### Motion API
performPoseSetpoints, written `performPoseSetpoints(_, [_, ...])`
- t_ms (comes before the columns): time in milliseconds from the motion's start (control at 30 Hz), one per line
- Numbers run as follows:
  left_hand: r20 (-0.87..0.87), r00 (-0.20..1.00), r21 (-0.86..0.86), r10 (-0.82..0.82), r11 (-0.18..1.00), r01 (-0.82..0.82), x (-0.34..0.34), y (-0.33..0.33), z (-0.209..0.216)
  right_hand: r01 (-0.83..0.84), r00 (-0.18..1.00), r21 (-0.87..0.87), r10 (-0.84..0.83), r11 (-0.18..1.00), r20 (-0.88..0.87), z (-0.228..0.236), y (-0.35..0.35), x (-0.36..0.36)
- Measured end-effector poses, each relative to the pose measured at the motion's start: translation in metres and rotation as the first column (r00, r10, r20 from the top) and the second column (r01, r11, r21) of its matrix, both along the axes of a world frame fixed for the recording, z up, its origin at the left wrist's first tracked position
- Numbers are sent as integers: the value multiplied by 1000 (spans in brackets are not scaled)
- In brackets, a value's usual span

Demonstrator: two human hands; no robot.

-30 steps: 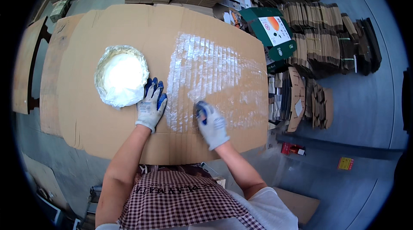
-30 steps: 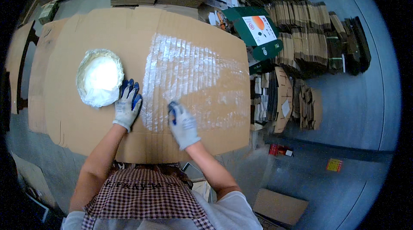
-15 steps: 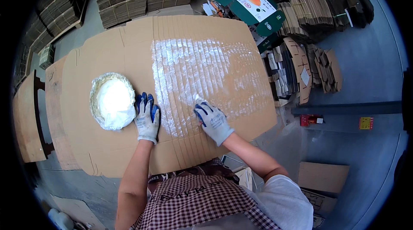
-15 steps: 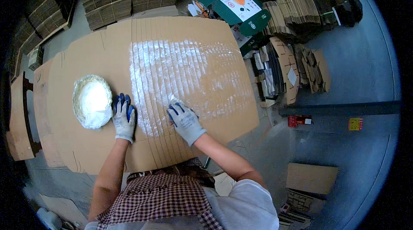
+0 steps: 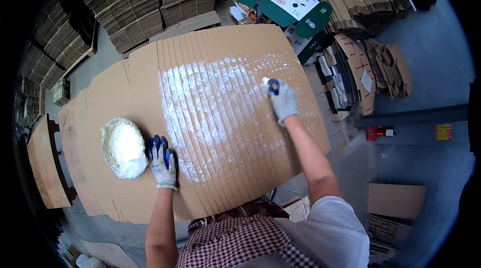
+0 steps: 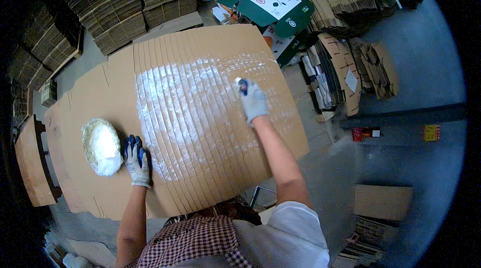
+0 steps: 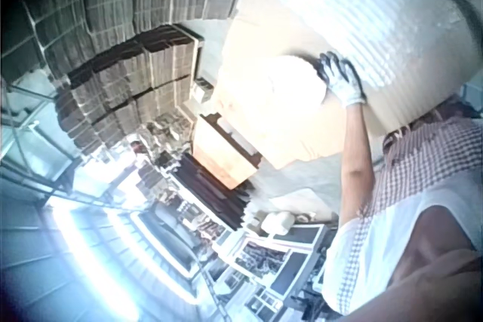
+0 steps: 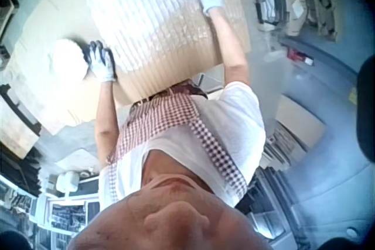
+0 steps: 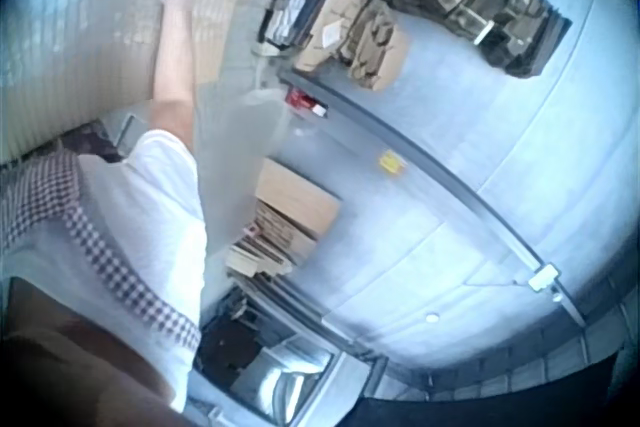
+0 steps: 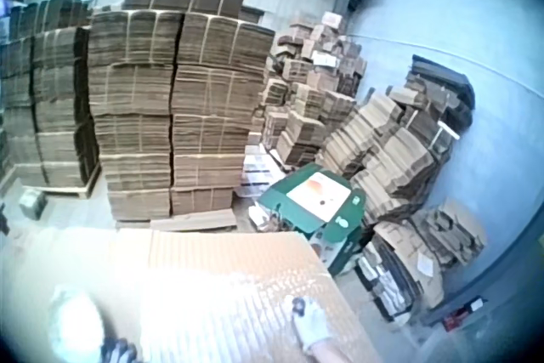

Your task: The person uses a small brush to spread a white paste from a bowl onto a large flat cardboard sheet. They repeatedly dip the brush into the paste and apply it in horizontal strokes across the surface. The person then picks up the bowl and brush and walks away.

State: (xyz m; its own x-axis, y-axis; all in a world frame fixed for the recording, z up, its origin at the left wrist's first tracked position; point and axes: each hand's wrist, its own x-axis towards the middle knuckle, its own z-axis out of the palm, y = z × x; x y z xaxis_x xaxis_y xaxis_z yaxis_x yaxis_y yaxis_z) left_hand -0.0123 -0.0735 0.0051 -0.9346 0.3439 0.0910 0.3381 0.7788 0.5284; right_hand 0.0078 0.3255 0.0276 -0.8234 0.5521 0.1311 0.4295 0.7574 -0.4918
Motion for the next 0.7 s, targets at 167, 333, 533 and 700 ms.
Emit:
performPoseSetpoints(167, [-18, 1000, -36, -5, 999, 4, 1, -3, 2, 16, 1000, -17, -16, 1000, -18, 23, -1, -14])
performPoseSetpoints(333, [-22, 1000, -32, -6, 999, 6, -1, 1, 2, -144, 990, -78, 143, 987, -20, 1, -5, -18])
performPoseSetpoints(533, [-26, 1000, -36, -3, 999, 2, 0, 0, 7, -4, 996, -57, 9, 998, 90, 34, 4, -42])
performPoseSetpoints(700, [11, 1000, -20, 1, 1000, -1, 1, 4, 9, -252, 966, -38, 254, 967, 52, 13, -19, -38])
